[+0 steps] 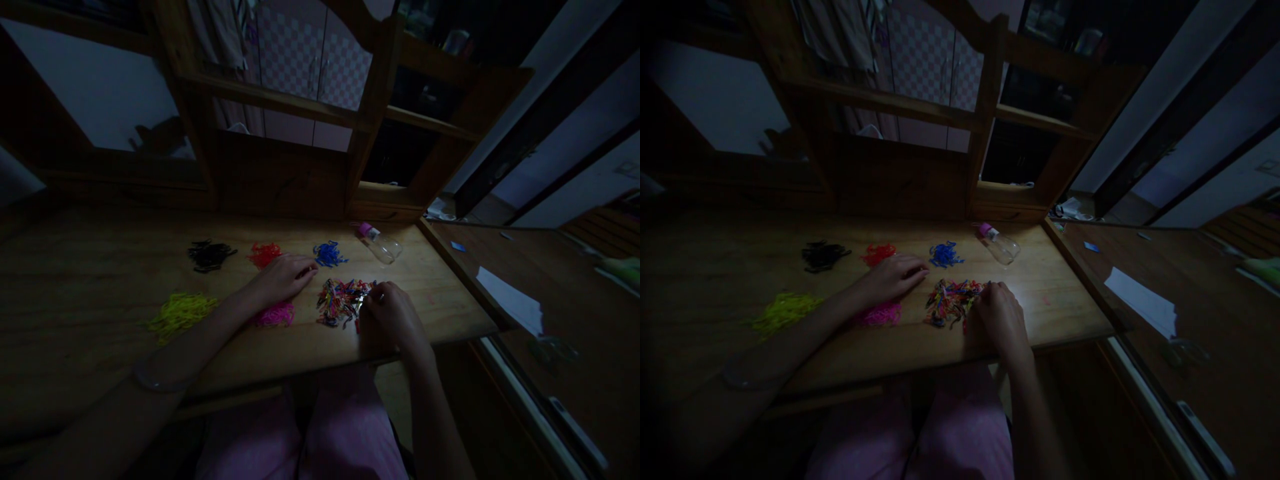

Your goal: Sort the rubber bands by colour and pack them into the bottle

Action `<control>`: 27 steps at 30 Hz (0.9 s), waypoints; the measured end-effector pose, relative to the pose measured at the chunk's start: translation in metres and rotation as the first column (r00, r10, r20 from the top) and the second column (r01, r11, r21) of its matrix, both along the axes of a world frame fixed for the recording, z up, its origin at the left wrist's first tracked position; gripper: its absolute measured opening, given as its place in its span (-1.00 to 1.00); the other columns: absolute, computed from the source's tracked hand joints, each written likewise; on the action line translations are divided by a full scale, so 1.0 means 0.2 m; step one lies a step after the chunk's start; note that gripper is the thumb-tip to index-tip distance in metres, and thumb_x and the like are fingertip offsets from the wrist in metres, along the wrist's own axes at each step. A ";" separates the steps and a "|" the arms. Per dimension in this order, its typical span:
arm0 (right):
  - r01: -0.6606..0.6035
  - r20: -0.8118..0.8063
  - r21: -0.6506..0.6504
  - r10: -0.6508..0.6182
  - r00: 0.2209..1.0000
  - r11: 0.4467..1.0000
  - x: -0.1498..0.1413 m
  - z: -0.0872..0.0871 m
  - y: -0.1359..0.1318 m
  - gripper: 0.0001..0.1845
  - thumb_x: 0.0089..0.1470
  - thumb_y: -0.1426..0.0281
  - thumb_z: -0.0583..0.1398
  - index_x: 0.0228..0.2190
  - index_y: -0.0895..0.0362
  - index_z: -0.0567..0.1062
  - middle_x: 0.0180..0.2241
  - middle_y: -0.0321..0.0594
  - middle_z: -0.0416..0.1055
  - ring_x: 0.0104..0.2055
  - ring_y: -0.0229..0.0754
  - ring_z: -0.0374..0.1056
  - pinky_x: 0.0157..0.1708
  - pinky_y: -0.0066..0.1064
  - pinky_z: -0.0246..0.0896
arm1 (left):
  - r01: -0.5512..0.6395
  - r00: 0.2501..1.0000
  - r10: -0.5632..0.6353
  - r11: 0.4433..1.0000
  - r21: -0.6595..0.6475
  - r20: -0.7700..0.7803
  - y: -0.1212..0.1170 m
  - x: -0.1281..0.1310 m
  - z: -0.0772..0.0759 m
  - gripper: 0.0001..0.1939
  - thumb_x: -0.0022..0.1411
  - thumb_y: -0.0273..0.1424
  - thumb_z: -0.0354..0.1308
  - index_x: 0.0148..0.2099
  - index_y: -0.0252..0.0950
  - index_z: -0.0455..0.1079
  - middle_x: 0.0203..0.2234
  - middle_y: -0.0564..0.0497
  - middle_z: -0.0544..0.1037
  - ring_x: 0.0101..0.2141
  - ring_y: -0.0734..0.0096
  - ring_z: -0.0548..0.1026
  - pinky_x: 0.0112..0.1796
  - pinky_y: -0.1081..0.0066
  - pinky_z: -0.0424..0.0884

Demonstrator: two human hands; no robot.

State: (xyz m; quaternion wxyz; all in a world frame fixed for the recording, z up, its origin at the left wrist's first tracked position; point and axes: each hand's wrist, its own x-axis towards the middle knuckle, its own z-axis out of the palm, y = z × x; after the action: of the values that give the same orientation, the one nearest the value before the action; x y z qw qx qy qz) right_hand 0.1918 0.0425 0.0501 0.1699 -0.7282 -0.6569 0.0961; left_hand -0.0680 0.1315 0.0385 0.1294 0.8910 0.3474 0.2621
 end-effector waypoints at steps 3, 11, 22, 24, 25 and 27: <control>-0.018 -0.128 0.037 0.022 0.991 0.999 0.03 -0.02 0.01 -0.90 0.13 0.39 0.16 -0.39 0.11 0.46 -0.37 -0.18 0.48 -0.31 -0.12 0.42 -0.35 -0.37 0.20 | 0.004 1.000 -0.004 1.000 -0.005 0.010 0.00 0.00 0.00 -0.77 0.38 -0.36 -0.03 -0.17 -0.23 0.46 -0.29 -0.02 0.58 -0.27 0.29 0.51 -0.18 0.31 0.37; -0.024 -0.390 0.165 0.088 0.917 0.986 0.10 -0.01 -0.02 -0.88 0.15 0.32 0.17 -0.32 0.11 0.46 -0.41 -0.19 0.54 -0.42 -0.14 0.46 -0.42 -0.38 0.27 | 0.010 1.000 -0.010 1.000 -0.009 0.006 0.00 0.00 0.00 -0.76 0.38 -0.35 -0.04 -0.15 -0.24 0.46 -0.28 -0.03 0.58 -0.26 0.28 0.51 -0.19 0.32 0.36; -0.178 -0.364 0.149 0.221 0.905 0.973 0.12 0.00 -0.04 -0.84 0.08 0.44 0.18 -0.27 0.10 0.53 -0.32 -0.22 0.54 -0.29 -0.16 0.45 -0.31 -0.38 0.30 | -0.001 1.000 0.000 1.000 -0.027 -0.028 0.00 -0.01 0.00 -0.74 0.39 -0.34 -0.06 -0.14 -0.24 0.45 -0.26 -0.04 0.58 -0.24 0.26 0.52 -0.20 0.34 0.36; -0.191 -0.321 0.135 0.226 0.920 0.972 0.11 0.00 -0.04 -0.84 0.07 0.46 0.18 -0.27 0.09 0.54 -0.32 -0.24 0.53 -0.30 -0.17 0.43 -0.29 -0.38 0.28 | 0.001 1.000 -0.002 1.000 -0.031 -0.029 0.00 -0.01 0.01 -0.74 0.38 -0.34 -0.06 -0.14 -0.24 0.45 -0.26 -0.04 0.58 -0.24 0.26 0.52 -0.20 0.34 0.36; -0.198 -0.299 0.131 0.229 0.927 0.971 0.11 0.01 -0.04 -0.85 0.07 0.46 0.19 -0.28 0.09 0.54 -0.32 -0.25 0.53 -0.30 -0.18 0.42 -0.28 -0.38 0.27 | 0.003 1.000 -0.003 0.999 -0.033 -0.025 0.00 0.00 0.01 -0.75 0.38 -0.35 -0.06 -0.14 -0.24 0.45 -0.26 -0.03 0.58 -0.25 0.26 0.52 -0.20 0.34 0.36; -0.211 -0.257 0.134 0.239 0.936 0.968 0.12 0.00 -0.03 -0.86 0.08 0.47 0.18 -0.29 0.08 0.53 -0.32 -0.26 0.51 -0.29 -0.18 0.40 -0.25 -0.37 0.25 | 0.002 1.000 -0.002 0.999 -0.033 -0.015 0.00 0.00 0.01 -0.75 0.38 -0.35 -0.06 -0.15 -0.23 0.45 -0.26 -0.03 0.58 -0.25 0.27 0.52 -0.21 0.34 0.36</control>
State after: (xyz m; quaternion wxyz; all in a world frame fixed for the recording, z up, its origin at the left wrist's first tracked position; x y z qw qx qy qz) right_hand 0.2150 0.0360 0.0504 0.2837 -0.6183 -0.7107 0.1793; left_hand -0.0688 0.1306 0.0397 0.1419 0.8910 0.3517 0.2497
